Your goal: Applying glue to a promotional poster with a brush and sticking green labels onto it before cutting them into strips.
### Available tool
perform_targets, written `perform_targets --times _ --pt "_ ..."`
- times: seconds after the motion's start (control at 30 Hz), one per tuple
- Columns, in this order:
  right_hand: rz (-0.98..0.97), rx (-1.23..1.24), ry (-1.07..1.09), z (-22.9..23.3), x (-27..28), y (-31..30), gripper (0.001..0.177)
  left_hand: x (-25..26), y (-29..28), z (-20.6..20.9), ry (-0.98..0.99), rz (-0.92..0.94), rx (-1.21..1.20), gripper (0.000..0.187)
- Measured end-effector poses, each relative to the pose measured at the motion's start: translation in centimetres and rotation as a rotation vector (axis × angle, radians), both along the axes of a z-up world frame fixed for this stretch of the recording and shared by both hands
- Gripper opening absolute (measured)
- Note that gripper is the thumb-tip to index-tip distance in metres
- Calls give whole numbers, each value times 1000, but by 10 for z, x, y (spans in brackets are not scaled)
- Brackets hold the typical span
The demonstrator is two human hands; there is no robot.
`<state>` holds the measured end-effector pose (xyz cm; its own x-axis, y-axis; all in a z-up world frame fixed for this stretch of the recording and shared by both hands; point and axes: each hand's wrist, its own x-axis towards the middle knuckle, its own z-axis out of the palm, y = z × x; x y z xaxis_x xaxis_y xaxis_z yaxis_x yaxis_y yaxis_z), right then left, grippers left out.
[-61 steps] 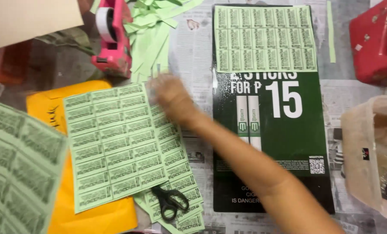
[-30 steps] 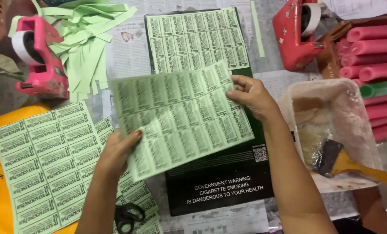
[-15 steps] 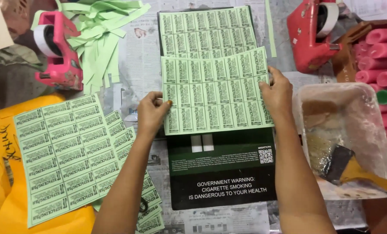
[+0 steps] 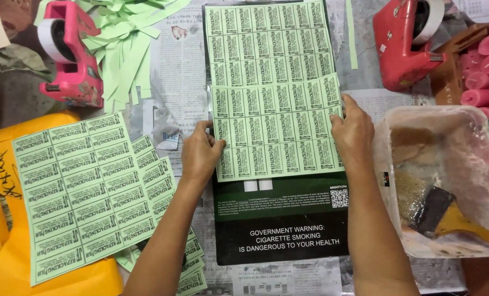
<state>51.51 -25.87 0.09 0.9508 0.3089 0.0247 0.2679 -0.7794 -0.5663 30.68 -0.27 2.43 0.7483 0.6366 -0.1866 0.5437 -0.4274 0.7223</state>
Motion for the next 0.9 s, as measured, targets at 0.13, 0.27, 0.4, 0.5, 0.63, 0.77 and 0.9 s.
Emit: perform_targets --times 0.13,0.27,0.4,0.5,0.63,0.77,0.9 --pt "0 -104 16 3 -5 0 58 -5 2 -14 37 -28 30 55" --pt "-22 -194 13 -6 7 1 62 -7 2 -13 60 -52 78 61" --pt "31 -73 -259 -15 44 37 56 -15 -7 1 31 -52 168 72" --pt "174 -123 -256 -31 85 84 51 -26 -26 15 29 -73 158 67" --pt "322 -286 -65 -42 105 116 63 -52 -42 8 -31 -200 192 68" --pt "249 -327 -105 -42 110 106 63 -56 -41 15 -10 -206 170 64" --pt "175 -295 -268 -35 84 89 53 -27 -34 1 -229 -280 332 44"
